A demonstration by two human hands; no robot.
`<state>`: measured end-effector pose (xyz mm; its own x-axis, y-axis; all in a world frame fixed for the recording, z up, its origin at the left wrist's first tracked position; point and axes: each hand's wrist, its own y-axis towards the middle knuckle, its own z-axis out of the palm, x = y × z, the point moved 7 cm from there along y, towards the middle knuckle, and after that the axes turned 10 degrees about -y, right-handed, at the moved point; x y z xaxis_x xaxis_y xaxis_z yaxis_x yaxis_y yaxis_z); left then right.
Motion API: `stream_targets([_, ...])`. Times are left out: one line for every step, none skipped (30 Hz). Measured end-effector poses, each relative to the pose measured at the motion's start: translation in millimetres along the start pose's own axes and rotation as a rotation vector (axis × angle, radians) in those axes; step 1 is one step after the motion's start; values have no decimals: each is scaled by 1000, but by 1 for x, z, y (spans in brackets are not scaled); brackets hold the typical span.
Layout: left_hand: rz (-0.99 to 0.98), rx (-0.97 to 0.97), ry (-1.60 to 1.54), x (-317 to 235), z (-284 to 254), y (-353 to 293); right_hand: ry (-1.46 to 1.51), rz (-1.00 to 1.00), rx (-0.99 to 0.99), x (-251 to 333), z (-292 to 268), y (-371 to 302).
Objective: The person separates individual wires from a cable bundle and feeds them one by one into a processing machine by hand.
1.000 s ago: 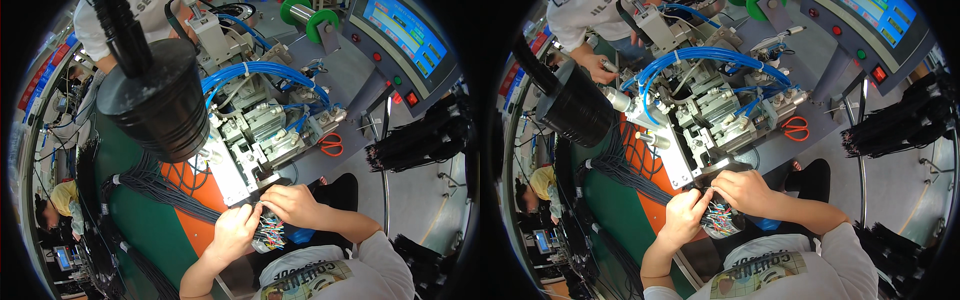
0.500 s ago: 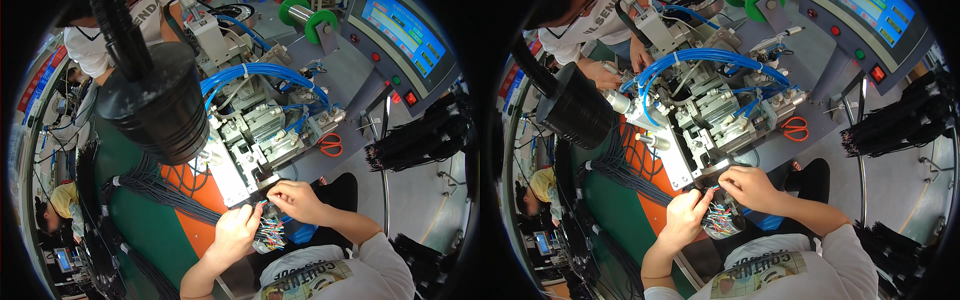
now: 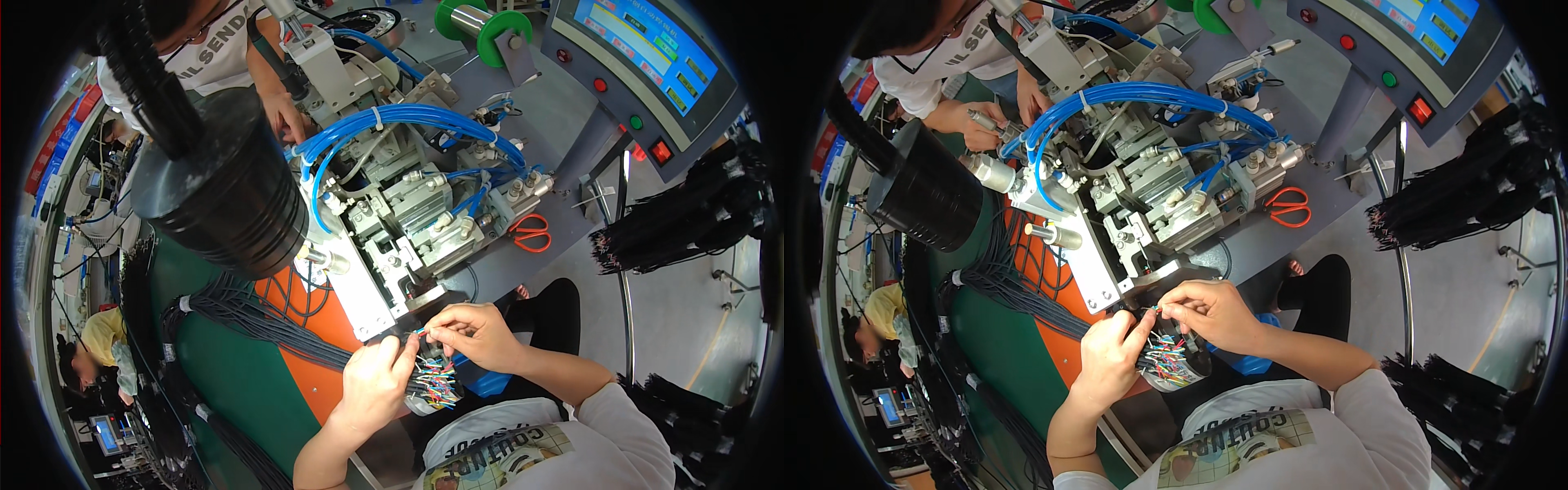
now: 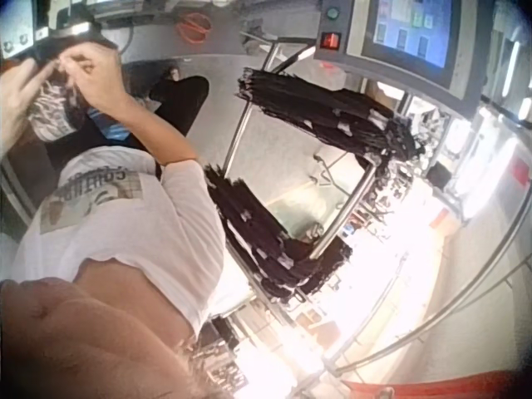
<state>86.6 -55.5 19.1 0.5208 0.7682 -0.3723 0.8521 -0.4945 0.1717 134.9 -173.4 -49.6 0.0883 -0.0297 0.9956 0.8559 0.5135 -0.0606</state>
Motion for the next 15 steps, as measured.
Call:
stream_targets([1,1,-1,0,1,0,-67,-57,-19,3,-1,-1])
stream_targets([-11,-18,-16,0,0,0,-66,-56,-19,4,-1,-1])
stream_targets([-23,-37,-31,1,-1,-1,-135,-89,-30,7,-1,-1])
stream_targets([-25,-36,-31,1,0,-1,-203,-122,-41,10,-1,-1])
stream_targets([-24,-38,-31,2,0,-2,-202,-121,-40,10,0,1])
stream_targets([-23,-40,-31,2,0,-2,-294,-131,-61,10,0,3])
stream_targets([-26,-38,-31,3,0,-2,-387,-141,-81,9,0,5])
stream_targets([-29,-28,-29,1,-2,0,-386,-143,-85,10,-2,6])
stream_targets([-32,-17,-26,0,-2,1,-431,-131,-40,7,-1,8])
stream_targets([-27,-15,-23,-2,-3,2,-477,-118,6,5,1,9])
stream_targets([-31,-10,-11,-1,-3,2,-475,-118,5,3,1,12])
stream_targets([-33,-5,2,0,-3,2,-526,-173,6,5,3,14])
stream_targets([-31,-3,3,1,-3,2,-578,-228,5,8,6,15])
stream_targets([-38,-19,-10,3,-3,0,-578,-230,2,5,6,16])
stream_targets([-44,-34,-24,5,-2,-1,-510,-177,11,-1,7,18])
